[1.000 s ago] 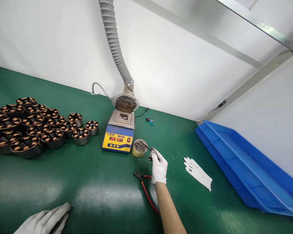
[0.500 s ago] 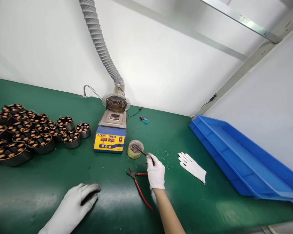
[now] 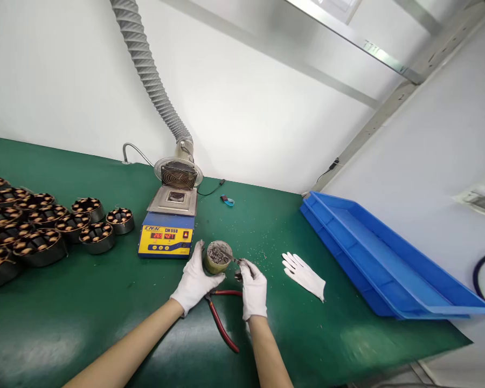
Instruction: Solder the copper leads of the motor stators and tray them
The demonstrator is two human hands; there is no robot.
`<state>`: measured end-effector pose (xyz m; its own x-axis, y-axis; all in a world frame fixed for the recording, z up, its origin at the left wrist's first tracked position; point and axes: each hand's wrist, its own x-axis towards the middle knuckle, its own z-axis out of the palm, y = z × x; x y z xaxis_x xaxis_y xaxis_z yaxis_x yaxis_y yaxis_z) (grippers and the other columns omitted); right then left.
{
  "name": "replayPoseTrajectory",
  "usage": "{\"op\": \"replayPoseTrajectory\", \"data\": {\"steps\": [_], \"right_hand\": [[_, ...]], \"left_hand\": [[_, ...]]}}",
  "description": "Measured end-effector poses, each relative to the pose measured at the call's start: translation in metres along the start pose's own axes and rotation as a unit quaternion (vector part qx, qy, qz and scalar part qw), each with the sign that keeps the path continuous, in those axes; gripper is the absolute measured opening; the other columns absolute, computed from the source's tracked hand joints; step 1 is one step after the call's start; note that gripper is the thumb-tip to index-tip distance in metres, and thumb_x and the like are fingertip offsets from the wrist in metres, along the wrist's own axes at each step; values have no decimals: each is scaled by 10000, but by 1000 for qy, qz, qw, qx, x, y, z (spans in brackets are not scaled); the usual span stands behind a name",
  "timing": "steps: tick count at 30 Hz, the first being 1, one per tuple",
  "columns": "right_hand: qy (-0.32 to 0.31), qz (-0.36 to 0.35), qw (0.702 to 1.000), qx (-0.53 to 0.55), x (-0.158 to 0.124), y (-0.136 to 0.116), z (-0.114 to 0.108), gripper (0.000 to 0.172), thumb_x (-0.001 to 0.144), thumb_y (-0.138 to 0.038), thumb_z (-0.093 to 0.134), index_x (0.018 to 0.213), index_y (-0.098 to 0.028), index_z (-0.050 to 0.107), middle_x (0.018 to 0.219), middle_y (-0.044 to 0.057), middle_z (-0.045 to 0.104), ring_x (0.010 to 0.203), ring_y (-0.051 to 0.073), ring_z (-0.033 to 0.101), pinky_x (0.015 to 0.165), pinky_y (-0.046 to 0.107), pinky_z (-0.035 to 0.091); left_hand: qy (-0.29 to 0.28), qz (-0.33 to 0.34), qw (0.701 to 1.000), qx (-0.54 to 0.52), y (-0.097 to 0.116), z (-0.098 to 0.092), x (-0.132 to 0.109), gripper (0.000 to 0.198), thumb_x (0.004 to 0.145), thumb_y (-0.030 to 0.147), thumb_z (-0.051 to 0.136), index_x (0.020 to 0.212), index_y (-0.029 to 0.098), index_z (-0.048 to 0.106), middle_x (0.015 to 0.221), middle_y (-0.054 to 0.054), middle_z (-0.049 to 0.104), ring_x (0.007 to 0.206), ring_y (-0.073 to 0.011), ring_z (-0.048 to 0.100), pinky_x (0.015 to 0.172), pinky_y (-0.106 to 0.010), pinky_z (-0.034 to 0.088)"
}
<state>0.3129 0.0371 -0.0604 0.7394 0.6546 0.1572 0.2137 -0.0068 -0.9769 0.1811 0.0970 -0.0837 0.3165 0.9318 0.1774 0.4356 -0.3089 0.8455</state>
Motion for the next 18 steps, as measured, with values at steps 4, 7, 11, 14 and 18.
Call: {"op": "replayPoseTrajectory", "data": {"steps": [4, 7, 11, 14, 18], "right_hand": [[-17, -36, 996, -75, -3, 10, 1, 423, 684, -478, 549, 821, -110, 706, 562, 62, 660, 487, 175, 594, 504, 299, 513], [-21, -84, 985, -148, -7, 16, -5, 373, 708, -415, 506, 842, -136, 715, 637, 86, 692, 525, 184, 617, 553, 301, 517], [-33, -159, 958, -237, -12, 17, -18, 362, 732, -375, 451, 842, -175, 732, 741, 115, 715, 642, 213, 649, 665, 330, 510], [-39, -200, 934, -295, -15, 13, -29, 359, 753, -350, 439, 851, -175, 737, 651, 113, 695, 571, 210, 615, 612, 334, 489], [-48, -235, 908, -344, -19, 4, -44, 333, 783, -320, 439, 842, -180, 735, 597, 96, 676, 518, 191, 591, 571, 312, 478]], "left_hand": [[-16, -31, 999, 0, 3, 8, 19, 1078, 536, 354, 736, 1385, 150, 104, 1291, -184, 508, 1203, -302, 484, 974, -406, 412], [-41, -42, 998, 2, 5, 7, 25, 1079, 538, 349, 742, 1391, 143, 114, 1157, -183, 608, 1072, -313, 584, 877, -383, 464], [-49, -55, 997, -3, 9, 3, 24, 1026, 549, 342, 744, 1375, 143, 169, 1112, -179, 635, 1031, -302, 609, 840, -357, 472], [-49, -57, 997, -8, 11, 2, 23, 987, 548, 340, 749, 1355, 145, 217, 1086, -163, 649, 1013, -285, 618, 832, -339, 473], [-46, -54, 997, -10, 11, 2, 22, 971, 538, 344, 759, 1344, 161, 248, 1066, -154, 658, 996, -291, 624, 829, -353, 477]]}}
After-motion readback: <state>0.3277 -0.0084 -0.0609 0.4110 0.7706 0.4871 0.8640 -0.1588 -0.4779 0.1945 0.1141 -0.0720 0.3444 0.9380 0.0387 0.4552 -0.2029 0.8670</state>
